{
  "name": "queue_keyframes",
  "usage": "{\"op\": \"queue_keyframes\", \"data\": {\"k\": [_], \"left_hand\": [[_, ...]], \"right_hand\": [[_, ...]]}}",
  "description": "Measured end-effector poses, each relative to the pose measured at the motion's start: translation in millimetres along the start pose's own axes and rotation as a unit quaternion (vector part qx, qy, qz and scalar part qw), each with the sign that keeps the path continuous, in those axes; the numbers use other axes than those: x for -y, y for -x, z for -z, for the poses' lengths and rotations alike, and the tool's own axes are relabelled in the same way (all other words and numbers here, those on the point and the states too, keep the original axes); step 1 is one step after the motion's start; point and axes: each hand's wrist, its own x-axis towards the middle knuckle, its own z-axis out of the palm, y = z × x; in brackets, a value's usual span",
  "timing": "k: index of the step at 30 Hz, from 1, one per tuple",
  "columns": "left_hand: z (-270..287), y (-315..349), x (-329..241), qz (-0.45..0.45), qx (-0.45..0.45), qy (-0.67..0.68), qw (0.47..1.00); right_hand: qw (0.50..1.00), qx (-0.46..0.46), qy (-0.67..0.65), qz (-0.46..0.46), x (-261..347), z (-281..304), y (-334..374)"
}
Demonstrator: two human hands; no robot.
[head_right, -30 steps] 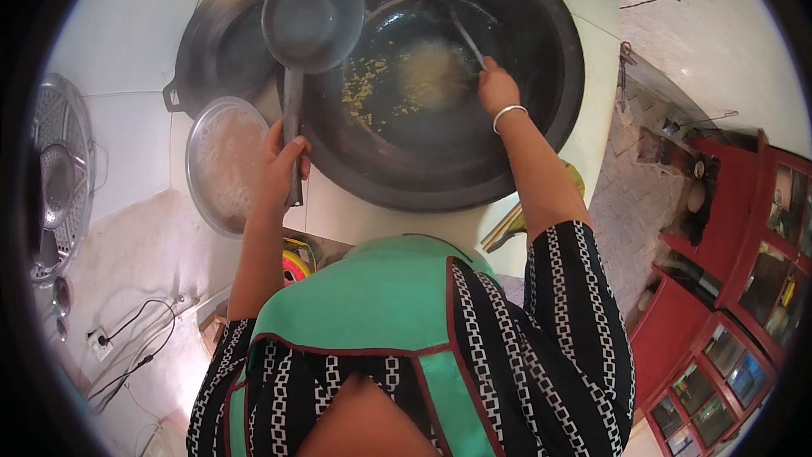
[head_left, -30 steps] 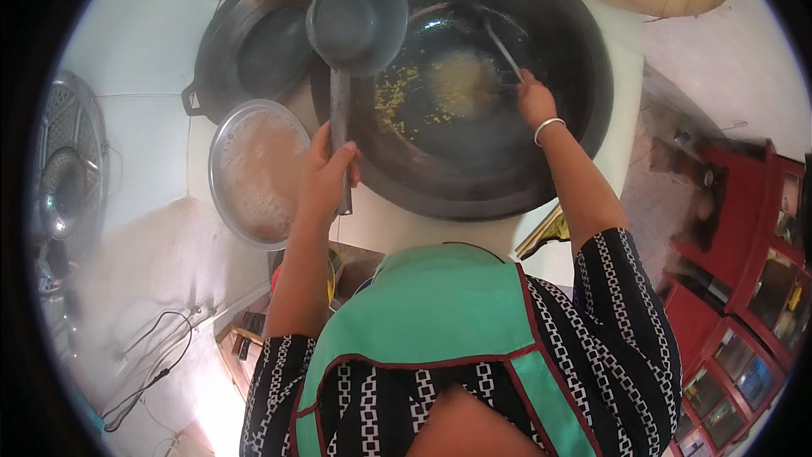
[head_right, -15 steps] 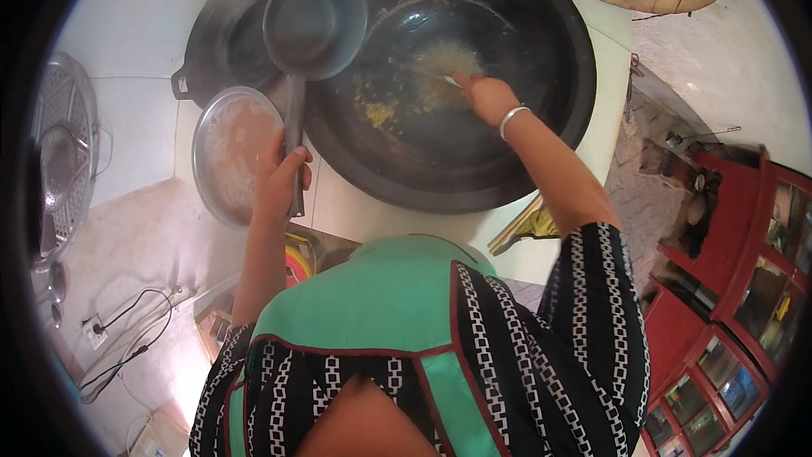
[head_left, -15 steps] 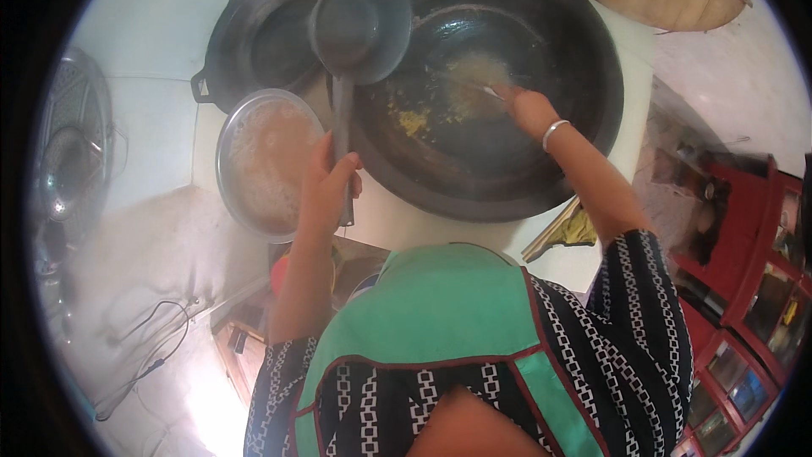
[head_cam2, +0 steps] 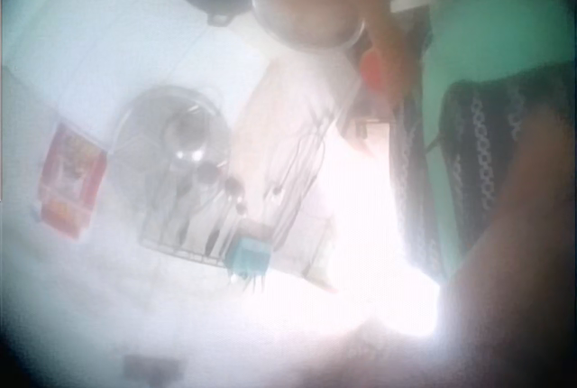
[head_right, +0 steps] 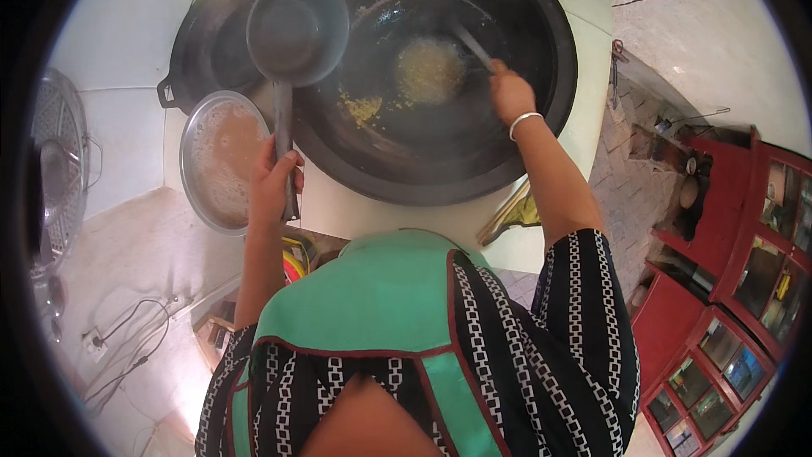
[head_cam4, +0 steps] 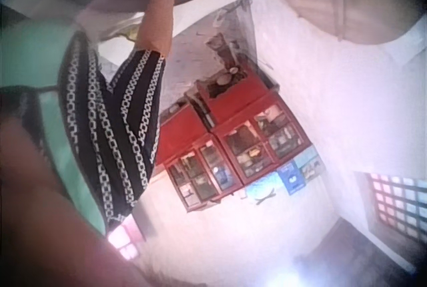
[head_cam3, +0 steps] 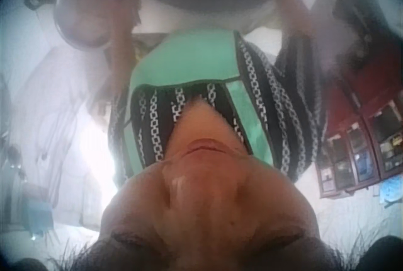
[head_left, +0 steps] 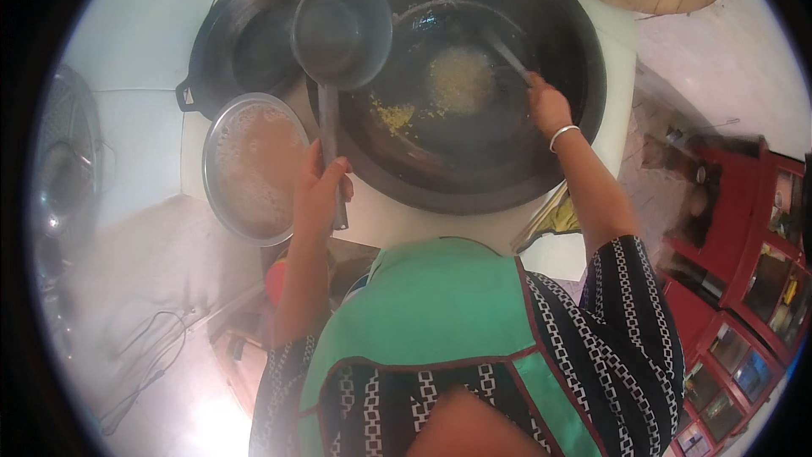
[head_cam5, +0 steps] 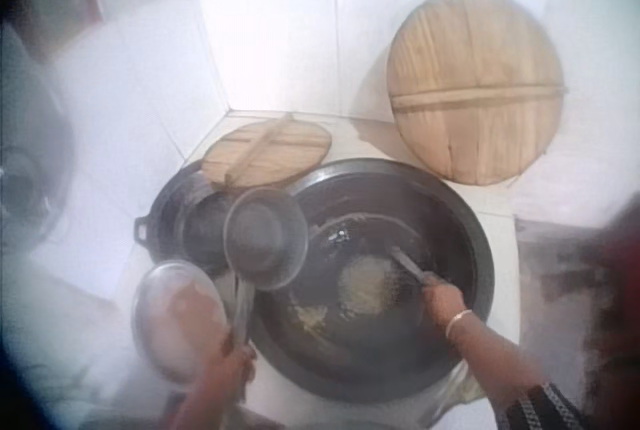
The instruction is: The person scoops cooked food from a large wok into a bowl, carries the ladle to an outdoor bucket to dispose of some contents, and then transfers the remaining liquid from the wok into a separate metal pot.
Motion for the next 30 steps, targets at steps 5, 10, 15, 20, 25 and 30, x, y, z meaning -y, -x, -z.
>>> {"op": "queue_keyframes", "data": {"k": [5,10,15,20,25,30], "left_hand": [[33,29,25,-0.001,0.005,0.009,1.0],[120,97,71,-0.006,-0.013,0.016,1.0],[173,198,109,-0.013,0.013,0.026,0.999],[184,286,97,-0.008,-0.001,0.026,1.0],[246,393,94,-0.017,0.009,0.046,0.999],[358,508,115,-0.068,-0.009,0.069,0.995]], "right_hand": [[0.986,0.051,0.14,-0.068,-12,-18,53],[0.972,0.191,-0.134,-0.01,99,-104,178],[0.623,0.419,-0.564,-0.344,161,-96,270],[0.716,0.374,-0.529,-0.26,208,-11,331],[0.784,0.309,-0.496,-0.209,292,91,415],[0.823,0.25,-0.482,-0.167,418,143,532]]}}
